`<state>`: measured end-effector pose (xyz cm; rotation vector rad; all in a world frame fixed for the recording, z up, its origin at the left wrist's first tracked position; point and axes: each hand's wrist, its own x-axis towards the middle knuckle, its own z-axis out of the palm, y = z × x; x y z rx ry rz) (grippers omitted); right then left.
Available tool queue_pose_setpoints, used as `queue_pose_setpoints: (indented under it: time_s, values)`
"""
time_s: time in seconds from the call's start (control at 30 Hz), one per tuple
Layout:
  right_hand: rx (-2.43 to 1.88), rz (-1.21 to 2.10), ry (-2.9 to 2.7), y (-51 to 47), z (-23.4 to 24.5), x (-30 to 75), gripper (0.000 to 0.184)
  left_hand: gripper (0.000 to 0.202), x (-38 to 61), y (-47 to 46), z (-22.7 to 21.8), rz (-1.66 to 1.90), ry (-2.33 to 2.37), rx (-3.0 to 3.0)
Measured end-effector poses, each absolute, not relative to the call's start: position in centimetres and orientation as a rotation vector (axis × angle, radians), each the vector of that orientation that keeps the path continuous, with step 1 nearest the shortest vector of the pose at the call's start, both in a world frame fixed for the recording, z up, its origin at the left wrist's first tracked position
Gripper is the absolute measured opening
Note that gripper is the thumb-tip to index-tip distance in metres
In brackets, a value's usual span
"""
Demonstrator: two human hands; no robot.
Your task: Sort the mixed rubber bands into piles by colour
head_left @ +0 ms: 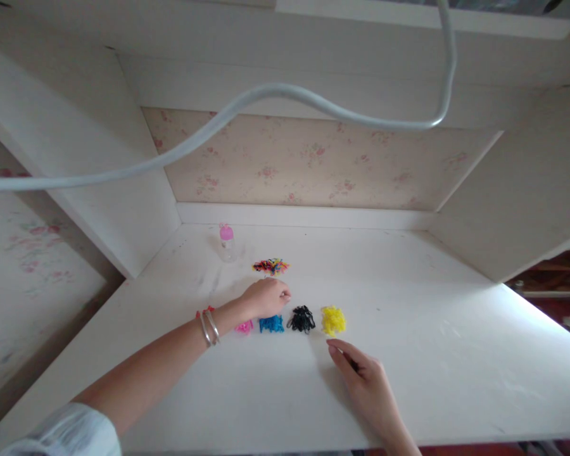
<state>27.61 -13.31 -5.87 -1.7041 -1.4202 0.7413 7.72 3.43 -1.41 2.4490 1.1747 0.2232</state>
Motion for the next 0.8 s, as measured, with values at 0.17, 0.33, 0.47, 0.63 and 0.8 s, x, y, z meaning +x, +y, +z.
queue_pose_setpoints:
  time_s: [0.17,0.33,0.47,0.63,0.8]
  values:
    - [-1.709,0.763,-1.412,-13.3,-5.9,27.6,0.041,0.023,3.9,2.8,0.5,0.386,1.259,2.386]
    - [-1.736,0.800,-1.482,-12.9,-6.0,27.5,0.040,0.026,-1.3,-0.9,1.1,0.521,1.372,2.263]
    - [-1.736,0.812,-1.618,-11.8,-4.3,27.4,0.038,0.030,-5.0,-5.0,-0.8,0.647,1.447,2.087]
    - [-1.736,0.704,-1.863,-8.6,-0.3,26.2,0.039,0.026,-7.8,-8.8,-5.0,0.745,1.554,1.888]
    - [-1.880,0.478,-2.105,-2.5,1.1,23.4,0.032,0.026,-8.1,-9.7,-6.6,0.875,1.611,1.803]
